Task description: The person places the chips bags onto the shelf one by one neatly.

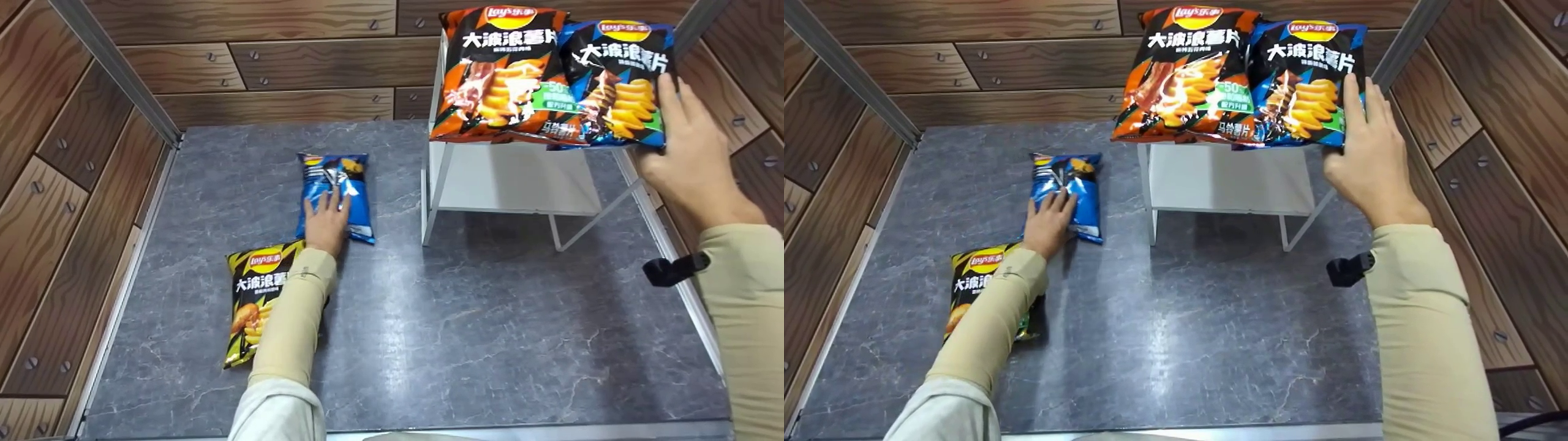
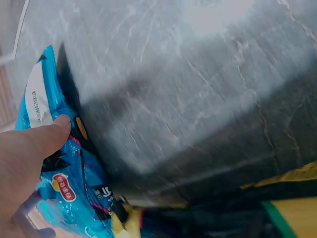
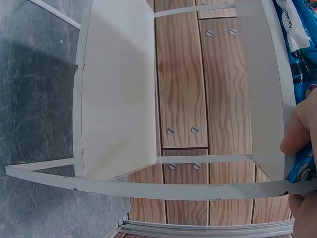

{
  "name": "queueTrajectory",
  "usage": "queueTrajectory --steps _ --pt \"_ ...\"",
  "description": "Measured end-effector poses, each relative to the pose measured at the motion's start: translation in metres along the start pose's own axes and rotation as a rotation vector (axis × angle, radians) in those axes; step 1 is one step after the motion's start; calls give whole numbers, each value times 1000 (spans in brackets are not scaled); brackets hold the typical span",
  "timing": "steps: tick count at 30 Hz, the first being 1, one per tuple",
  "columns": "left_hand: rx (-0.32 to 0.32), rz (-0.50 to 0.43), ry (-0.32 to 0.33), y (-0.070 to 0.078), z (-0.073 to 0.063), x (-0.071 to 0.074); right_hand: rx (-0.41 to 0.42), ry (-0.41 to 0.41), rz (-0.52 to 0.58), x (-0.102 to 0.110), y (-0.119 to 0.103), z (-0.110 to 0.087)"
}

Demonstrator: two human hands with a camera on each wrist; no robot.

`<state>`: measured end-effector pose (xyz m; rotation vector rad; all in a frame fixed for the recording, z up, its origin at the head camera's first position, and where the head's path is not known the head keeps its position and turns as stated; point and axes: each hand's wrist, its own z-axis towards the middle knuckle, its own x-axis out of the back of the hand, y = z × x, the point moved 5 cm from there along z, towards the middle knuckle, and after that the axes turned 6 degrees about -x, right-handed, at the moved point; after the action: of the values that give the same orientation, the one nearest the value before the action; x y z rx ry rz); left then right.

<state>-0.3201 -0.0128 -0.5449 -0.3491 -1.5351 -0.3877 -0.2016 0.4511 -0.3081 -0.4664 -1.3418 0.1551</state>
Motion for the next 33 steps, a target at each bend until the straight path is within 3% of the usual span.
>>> queueTrajectory --steps 7,11,16,18,23,25,29,33 --pt "-141 138 79 34 2 -3 -7 -22 5 -1 0 0" --pt "-190 219 168 51 0 -4 -6 -18 4 -1 -1 0" --pt "-249 327 203 70 -2 -7 0 -11 9 -1 -2 1" --pt "-268 351 254 76 -4 -7 6 0 20 -1 -2 0" --pt "-271 348 338 82 -9 -4 18 21 37 -2 -2 0" --pt "-267 329 340 81 -11 -3 12 17 33 -2 -2 -1" --pt "-270 276 403 77 -12 -1 -1 12 24 -2 0 -1" --pt "-263 196 403 69 -12 2 -2 10 22 -1 0 -1"
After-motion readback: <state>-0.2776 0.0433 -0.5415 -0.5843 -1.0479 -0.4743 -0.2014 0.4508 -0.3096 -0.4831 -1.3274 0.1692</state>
